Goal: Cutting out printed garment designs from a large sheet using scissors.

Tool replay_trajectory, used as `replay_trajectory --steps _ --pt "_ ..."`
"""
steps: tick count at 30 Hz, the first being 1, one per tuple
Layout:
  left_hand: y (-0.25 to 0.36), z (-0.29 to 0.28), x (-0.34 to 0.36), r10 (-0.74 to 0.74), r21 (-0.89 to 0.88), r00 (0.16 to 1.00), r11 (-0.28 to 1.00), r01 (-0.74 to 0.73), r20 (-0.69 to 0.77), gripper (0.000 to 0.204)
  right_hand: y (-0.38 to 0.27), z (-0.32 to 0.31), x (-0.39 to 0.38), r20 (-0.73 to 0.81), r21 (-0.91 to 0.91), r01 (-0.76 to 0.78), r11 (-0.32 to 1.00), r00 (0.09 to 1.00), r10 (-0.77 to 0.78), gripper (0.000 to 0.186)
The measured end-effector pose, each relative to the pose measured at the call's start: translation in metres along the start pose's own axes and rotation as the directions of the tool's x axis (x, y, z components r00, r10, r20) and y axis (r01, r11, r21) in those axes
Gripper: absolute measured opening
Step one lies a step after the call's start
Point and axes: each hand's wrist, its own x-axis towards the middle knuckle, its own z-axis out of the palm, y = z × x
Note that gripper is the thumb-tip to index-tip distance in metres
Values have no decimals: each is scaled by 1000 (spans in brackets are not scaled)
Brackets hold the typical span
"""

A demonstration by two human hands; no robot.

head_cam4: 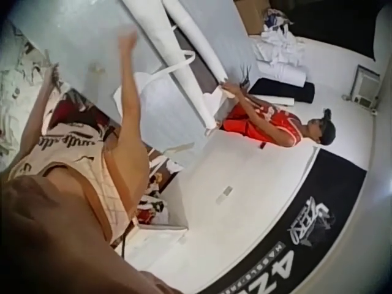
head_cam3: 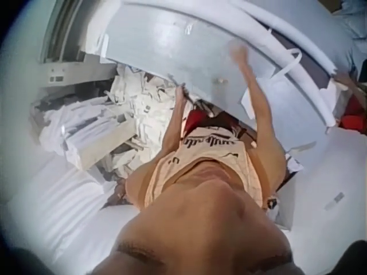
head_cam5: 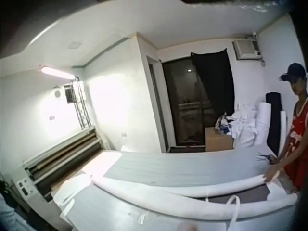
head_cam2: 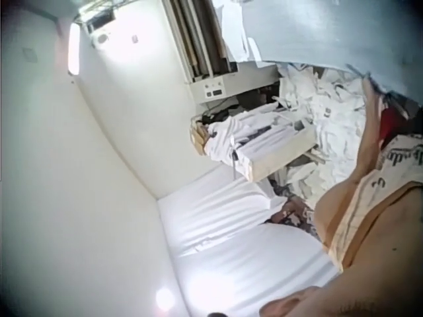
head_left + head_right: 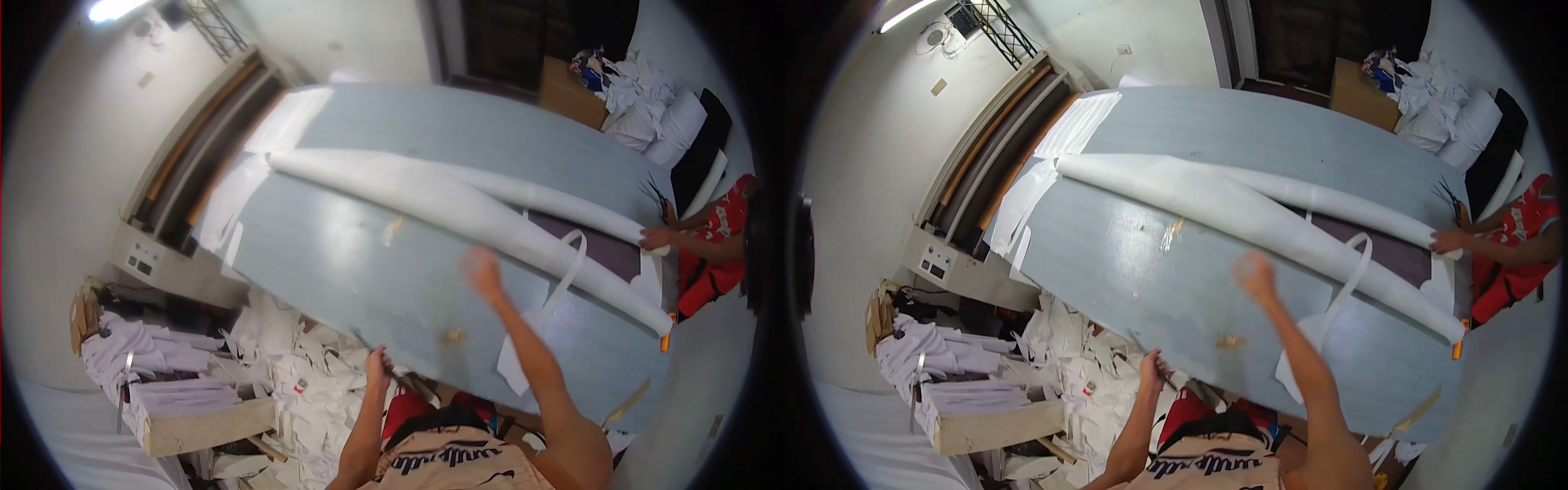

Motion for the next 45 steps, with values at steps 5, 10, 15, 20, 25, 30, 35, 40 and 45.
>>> replay_trajectory --steps 5,10,15,20,25,30,35,40,45 --pt "56 31 74 51 222 994 972 -72 98 14 238 -171 206 -340 -426 -480 767 871 356 73" --pt "171 -52 136 82 355 980 935 -13 -179 19 100 37 266 498 -375 -410 831 667 554 58" --pt "258 -30 230 -2 395 998 918 28 -67 20 -9 100 246 677 -142 -352 925 647 350 43" --pt "310 3 281 -36 410 999 911 49 -39 22 -33 188 213 624 -214 -149 965 739 252 58" --pt "324 4 281 -30 412 1000 911 27 0 24 -32 235 279 830 207 -811 547 442 340 81" --pt "315 -31 262 -26 461 999 886 43 -44 23 -14 282 325 816 507 -838 204 542 199 93" --pt "310 -66 227 7 410 997 912 27 -82 22 -40 282 337 832 533 -833 148 548 87 102" --pt "303 -106 191 54 374 973 927 34 -222 22 -108 303 287 768 610 -683 401 634 -89 90" --pt "299 -122 164 95 365 966 931 -1 -239 24 -88 370 186 861 187 124 975 456 -223 86"
